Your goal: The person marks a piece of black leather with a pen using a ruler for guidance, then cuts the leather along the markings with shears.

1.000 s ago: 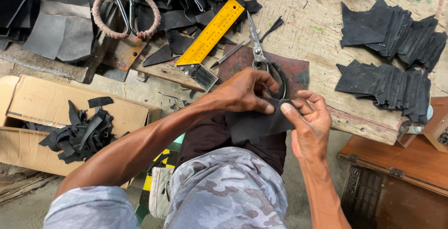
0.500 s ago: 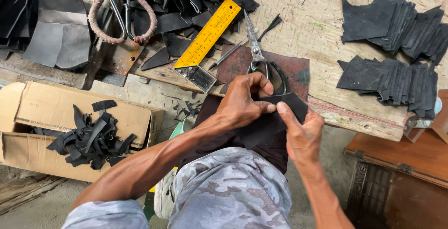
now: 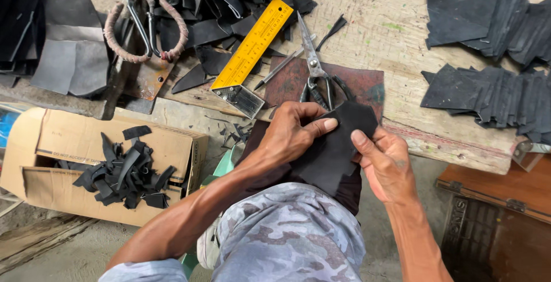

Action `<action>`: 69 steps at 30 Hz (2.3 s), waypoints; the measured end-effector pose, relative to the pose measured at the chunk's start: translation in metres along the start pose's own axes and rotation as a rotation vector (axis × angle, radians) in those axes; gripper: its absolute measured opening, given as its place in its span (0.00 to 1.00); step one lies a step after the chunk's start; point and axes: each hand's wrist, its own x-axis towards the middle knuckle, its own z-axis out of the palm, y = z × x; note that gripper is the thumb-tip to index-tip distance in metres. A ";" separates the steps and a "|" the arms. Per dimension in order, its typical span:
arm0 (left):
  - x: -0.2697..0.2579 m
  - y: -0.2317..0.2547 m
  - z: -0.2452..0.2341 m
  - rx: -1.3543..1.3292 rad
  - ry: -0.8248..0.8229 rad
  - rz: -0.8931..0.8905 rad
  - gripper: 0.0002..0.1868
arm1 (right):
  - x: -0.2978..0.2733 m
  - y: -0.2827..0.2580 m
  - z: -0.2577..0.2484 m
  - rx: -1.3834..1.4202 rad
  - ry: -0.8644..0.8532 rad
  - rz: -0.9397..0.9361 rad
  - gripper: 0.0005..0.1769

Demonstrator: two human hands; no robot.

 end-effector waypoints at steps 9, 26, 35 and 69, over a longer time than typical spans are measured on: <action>-0.007 -0.005 0.009 -0.022 -0.088 -0.115 0.13 | 0.003 0.017 -0.003 -0.184 0.026 -0.185 0.14; -0.037 -0.038 0.014 -0.038 0.133 0.011 0.12 | -0.012 0.049 0.010 -0.603 0.121 -0.324 0.14; -0.032 -0.034 -0.036 -0.348 0.313 0.018 0.11 | 0.008 -0.002 0.005 -0.669 -0.016 -0.326 0.15; 0.044 -0.026 -0.048 -0.342 0.227 0.163 0.16 | 0.146 -0.039 -0.072 -0.492 0.348 -0.511 0.10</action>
